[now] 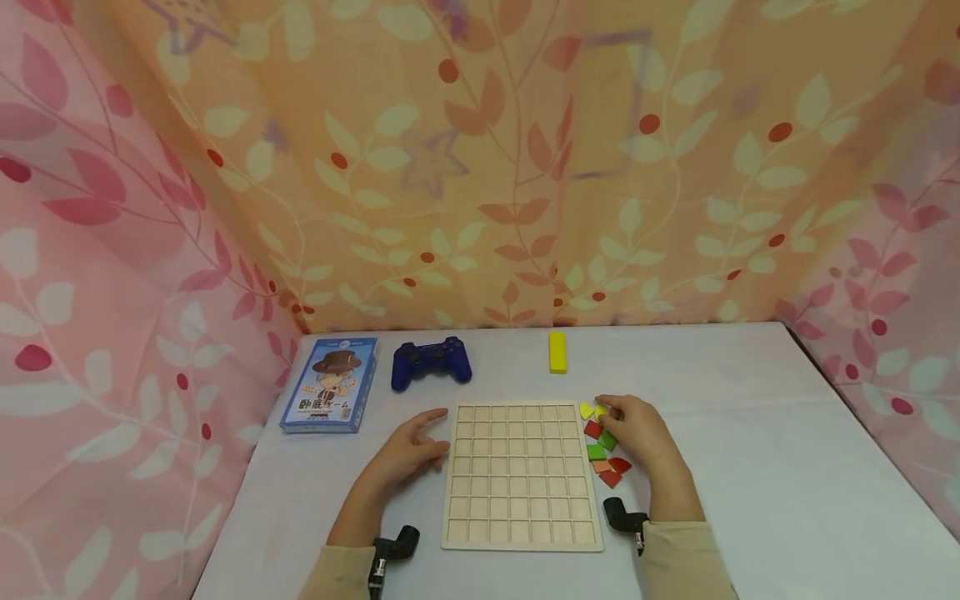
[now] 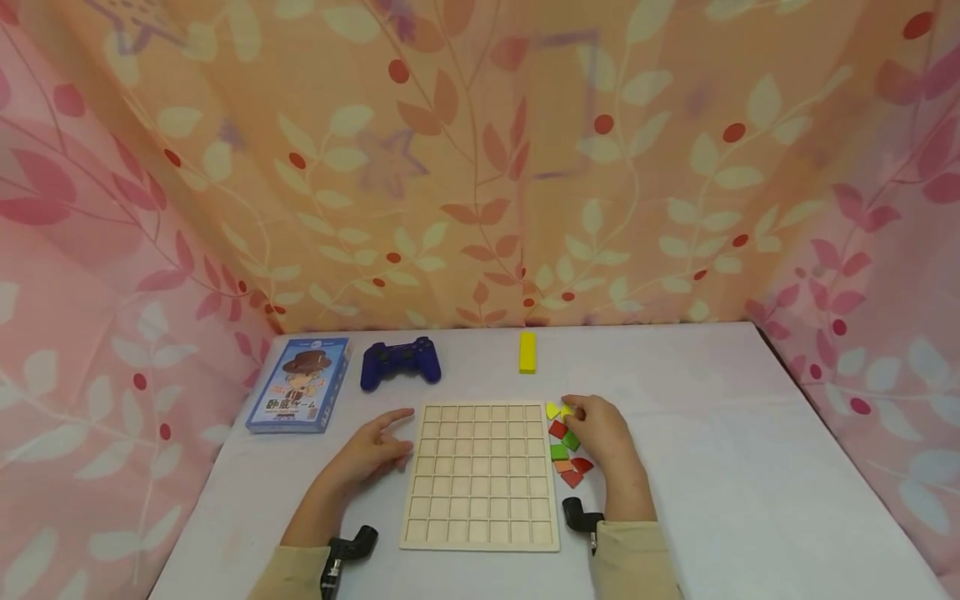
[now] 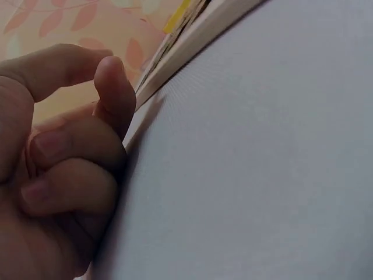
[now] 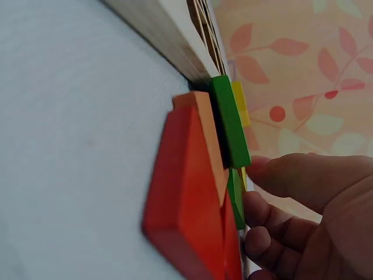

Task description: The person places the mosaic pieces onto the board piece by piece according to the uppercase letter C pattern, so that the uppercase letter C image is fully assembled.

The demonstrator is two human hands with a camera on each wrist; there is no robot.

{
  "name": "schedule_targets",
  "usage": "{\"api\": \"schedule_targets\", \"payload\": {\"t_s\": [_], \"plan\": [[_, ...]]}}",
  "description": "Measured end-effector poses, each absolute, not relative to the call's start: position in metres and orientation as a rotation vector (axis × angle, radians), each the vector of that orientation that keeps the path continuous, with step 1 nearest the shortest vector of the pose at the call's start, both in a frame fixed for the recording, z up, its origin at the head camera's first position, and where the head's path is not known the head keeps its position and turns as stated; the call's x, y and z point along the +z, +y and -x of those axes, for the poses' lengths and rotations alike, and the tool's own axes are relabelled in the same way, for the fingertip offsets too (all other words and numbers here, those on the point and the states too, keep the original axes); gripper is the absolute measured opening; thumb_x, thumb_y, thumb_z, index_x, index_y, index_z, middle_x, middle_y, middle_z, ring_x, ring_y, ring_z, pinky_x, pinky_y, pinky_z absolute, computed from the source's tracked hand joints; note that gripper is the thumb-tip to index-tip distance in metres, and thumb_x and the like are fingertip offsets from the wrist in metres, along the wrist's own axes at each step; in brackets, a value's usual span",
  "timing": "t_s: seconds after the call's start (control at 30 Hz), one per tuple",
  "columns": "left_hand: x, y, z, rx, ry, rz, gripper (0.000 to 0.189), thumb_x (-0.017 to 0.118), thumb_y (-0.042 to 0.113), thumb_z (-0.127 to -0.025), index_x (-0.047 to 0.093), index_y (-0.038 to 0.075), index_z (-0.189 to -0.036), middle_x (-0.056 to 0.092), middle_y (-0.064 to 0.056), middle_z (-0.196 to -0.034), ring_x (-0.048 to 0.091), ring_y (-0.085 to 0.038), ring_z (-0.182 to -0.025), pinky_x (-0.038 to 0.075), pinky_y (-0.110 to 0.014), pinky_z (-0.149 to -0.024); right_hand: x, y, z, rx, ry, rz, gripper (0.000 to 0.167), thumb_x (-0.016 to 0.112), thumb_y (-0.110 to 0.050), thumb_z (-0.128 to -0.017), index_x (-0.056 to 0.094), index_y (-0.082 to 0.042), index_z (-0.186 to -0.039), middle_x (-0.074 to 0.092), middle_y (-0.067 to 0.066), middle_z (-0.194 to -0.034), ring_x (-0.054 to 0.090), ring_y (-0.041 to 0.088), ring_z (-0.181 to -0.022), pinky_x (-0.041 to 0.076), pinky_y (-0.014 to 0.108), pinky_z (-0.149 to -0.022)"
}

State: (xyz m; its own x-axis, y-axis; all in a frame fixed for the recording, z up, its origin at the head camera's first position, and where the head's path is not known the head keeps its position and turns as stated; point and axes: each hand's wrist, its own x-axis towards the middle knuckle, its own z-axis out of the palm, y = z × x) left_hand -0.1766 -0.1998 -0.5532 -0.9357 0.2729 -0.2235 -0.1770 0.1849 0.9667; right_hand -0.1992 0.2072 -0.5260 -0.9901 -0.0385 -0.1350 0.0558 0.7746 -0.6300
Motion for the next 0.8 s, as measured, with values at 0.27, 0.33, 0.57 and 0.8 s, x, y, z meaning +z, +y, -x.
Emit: {"api": "schedule_targets", "payload": {"t_s": [0.27,0.33,0.57,0.8], "plan": [[-0.5561,-0.1924,0.1751,1.738,2.199,-0.139,0.066,0.073,0.001,-0.091,0.047,0.001,-0.151,0.06,-0.007,-0.057,0.046,-0.011,-0.045,0.032,-0.022,-0.045,-0.5302,0.205,0.2015,-0.975,2.86,-0.011,0.038,0.069,-0.013,-0.094,0.07,-0.004,-0.131,0.06,0.007,-0.09,0.053,0.022,-0.081,0.044,0.036,-0.069],[-0.5564,-0.1912,0.1746,1.705,2.236,-0.136,0.064,0.074,0.002,-0.09,0.049,0.0,-0.15,0.059,-0.005,-0.056,0.048,-0.012,-0.046,0.033,-0.022,-0.045,-0.5305,0.2044,0.202,-0.968,2.856,-0.025,0.039,0.07,-0.013,-0.094,0.07,-0.004,-0.132,0.061,0.008,-0.092,0.054,0.023,-0.082,0.045,0.036,-0.071],[-0.5567,-0.1904,0.1751,1.651,2.294,-0.129,0.061,0.075,0.005,-0.091,0.053,0.003,-0.148,0.055,-0.002,-0.056,0.049,-0.012,-0.047,0.038,-0.024,-0.047,-0.5315,0.203,0.2028,-0.958,2.846,-0.027,0.045,0.078,-0.018,-0.09,0.069,-0.005,-0.132,0.061,0.007,-0.092,0.054,0.023,-0.082,0.047,0.036,-0.07],[-0.5571,-0.1906,0.1757,1.624,2.313,-0.124,0.061,0.076,0.007,-0.091,0.055,0.006,-0.148,0.053,0.0,-0.055,0.047,-0.012,-0.046,0.038,-0.024,-0.048,-0.5327,0.2047,0.2015,-0.968,2.876,-0.043,0.039,0.07,-0.017,-0.095,0.069,-0.003,-0.131,0.065,0.008,-0.097,0.054,0.024,-0.084,0.048,0.037,-0.072]]}}
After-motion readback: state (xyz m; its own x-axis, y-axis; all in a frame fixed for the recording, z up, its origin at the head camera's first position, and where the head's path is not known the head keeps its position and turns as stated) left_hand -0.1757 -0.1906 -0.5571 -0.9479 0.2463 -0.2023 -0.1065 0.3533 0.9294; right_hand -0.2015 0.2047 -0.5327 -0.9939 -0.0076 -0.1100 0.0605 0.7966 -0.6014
